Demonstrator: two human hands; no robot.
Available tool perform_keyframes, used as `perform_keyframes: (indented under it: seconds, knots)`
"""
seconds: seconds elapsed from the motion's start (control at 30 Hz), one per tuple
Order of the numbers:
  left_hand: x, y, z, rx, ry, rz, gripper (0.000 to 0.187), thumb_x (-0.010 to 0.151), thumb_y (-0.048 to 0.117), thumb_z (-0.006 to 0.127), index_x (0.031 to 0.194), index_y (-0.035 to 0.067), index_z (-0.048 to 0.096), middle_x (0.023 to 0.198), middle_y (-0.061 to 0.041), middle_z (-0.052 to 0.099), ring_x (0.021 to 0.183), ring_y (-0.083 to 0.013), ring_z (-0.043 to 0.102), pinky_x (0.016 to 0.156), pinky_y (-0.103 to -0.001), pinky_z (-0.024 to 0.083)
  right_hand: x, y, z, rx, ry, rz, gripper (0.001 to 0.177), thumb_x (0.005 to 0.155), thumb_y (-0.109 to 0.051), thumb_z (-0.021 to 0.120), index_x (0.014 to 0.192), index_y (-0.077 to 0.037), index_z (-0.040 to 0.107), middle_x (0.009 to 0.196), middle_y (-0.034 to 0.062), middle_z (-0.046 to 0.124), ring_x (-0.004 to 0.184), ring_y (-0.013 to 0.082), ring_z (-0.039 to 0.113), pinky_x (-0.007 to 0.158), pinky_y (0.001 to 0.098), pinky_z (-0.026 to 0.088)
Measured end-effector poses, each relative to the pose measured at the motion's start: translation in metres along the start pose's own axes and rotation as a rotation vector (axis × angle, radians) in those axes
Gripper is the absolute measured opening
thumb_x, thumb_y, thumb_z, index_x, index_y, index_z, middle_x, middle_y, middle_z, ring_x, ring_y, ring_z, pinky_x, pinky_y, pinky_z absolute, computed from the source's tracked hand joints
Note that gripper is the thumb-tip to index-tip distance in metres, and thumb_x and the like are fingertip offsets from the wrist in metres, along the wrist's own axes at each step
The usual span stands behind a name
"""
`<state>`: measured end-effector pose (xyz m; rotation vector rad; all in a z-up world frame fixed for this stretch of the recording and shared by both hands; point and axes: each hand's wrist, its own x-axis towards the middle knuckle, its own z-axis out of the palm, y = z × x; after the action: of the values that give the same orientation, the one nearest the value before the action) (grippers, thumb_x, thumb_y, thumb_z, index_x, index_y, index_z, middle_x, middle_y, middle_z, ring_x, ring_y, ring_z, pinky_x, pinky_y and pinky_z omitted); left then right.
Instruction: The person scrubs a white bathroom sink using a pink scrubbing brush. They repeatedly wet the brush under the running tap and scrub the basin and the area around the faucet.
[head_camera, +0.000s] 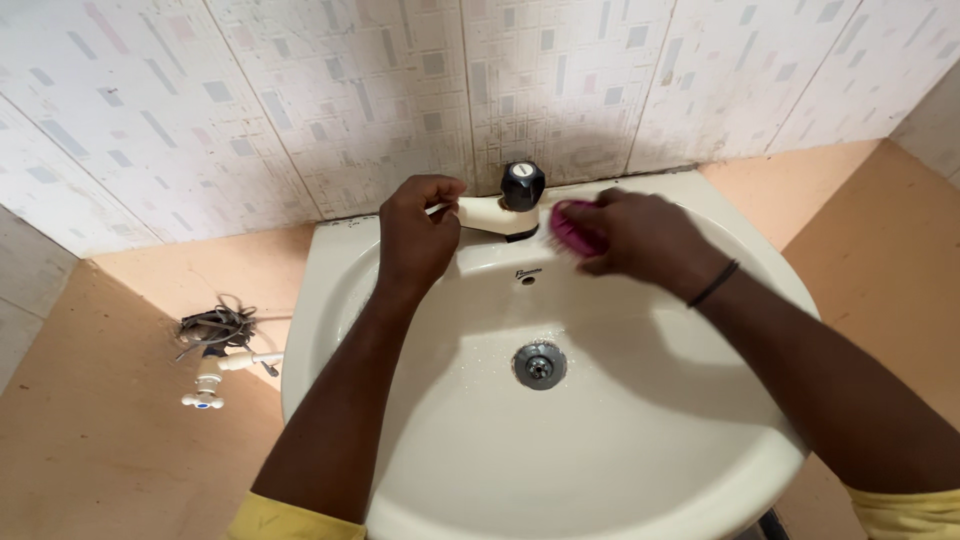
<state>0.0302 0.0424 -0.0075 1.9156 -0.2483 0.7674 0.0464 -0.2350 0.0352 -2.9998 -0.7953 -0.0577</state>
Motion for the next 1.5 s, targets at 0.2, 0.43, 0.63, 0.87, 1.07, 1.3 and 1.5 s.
perform_keyframes:
  seconds: [0.2,0.43,0.63,0.87,1.07,1.3,1.5]
  knots:
    - [-0.003,0.004,0.002,0.072,0.008,0.036,0.026,0.083,-0.014,0.067,0.103,0.000,0.073,0.108,-0.011,0.073,0.096,-0.0200,0.076,0.083,-0.029,0.065,-0.008,-0.033,0.011,0.033,0.059,-0.184,0.084,0.068,-0.048,0.086,0.145,-0.038,0.055,0.127,0.0035,0.062,0.106,0.0299,0.066,0.083,0.0446,0.057]
    - [-0.003,0.008,0.001,0.131,-0.008,0.128,0.015,0.083,-0.007,0.075,0.096,-0.001,0.072,0.101,-0.013,0.073,0.090,-0.0229,0.076,0.078,-0.030,0.064,0.003,0.009,-0.006,-0.016,-0.035,0.129,0.074,0.075,-0.055,0.084,0.142,-0.032,0.062,0.113,0.0105,0.067,0.102,0.0306,0.068,0.085,0.0449,0.057]
    - [-0.003,0.011,0.003,0.172,-0.006,0.220,0.010,0.086,0.000,0.076,0.095,-0.001,0.071,0.097,-0.015,0.071,0.081,-0.0252,0.074,0.071,-0.032,0.062,-0.002,-0.023,0.018,0.065,0.152,-0.207,0.075,0.064,-0.045,0.090,0.134,-0.032,0.065,0.118,0.0063,0.066,0.106,0.0296,0.066,0.085,0.0442,0.057]
    - [-0.005,0.014,-0.003,0.205,0.010,0.234,0.013,0.088,0.004,0.077,0.098,0.000,0.072,0.098,-0.015,0.072,0.083,-0.0261,0.075,0.071,-0.034,0.062,-0.003,-0.049,0.019,0.087,0.196,-0.327,0.077,0.066,-0.039,0.089,0.138,-0.036,0.062,0.133,0.0018,0.061,0.111,0.0274,0.064,0.077,0.0429,0.058]
    - [-0.002,0.008,-0.004,0.245,0.069,0.242,0.012,0.087,0.007,0.079,0.097,0.003,0.074,0.097,-0.013,0.074,0.085,-0.0279,0.075,0.077,-0.038,0.060,-0.001,-0.006,-0.001,0.007,-0.003,0.004,0.080,0.069,-0.048,0.088,0.143,-0.038,0.059,0.124,0.0028,0.064,0.106,0.0262,0.068,0.085,0.0422,0.058]
    - [-0.003,0.005,0.001,0.289,0.033,0.239,0.013,0.084,0.008,0.079,0.095,0.003,0.074,0.094,-0.014,0.073,0.085,-0.0324,0.071,0.077,-0.042,0.056,-0.008,-0.037,0.029,0.009,0.338,-0.325,0.072,0.069,-0.037,0.089,0.135,-0.027,0.064,0.125,0.0076,0.062,0.105,0.0298,0.067,0.082,0.0422,0.058]
    - [-0.005,0.006,-0.003,0.280,0.031,0.239,0.013,0.086,0.009,0.079,0.096,0.003,0.074,0.096,-0.013,0.073,0.086,-0.0311,0.072,0.077,-0.041,0.057,-0.012,-0.078,0.043,-0.003,0.515,-0.674,0.078,0.064,-0.027,0.092,0.136,-0.024,0.063,0.134,0.0150,0.057,0.104,0.0322,0.065,0.084,0.0423,0.059]
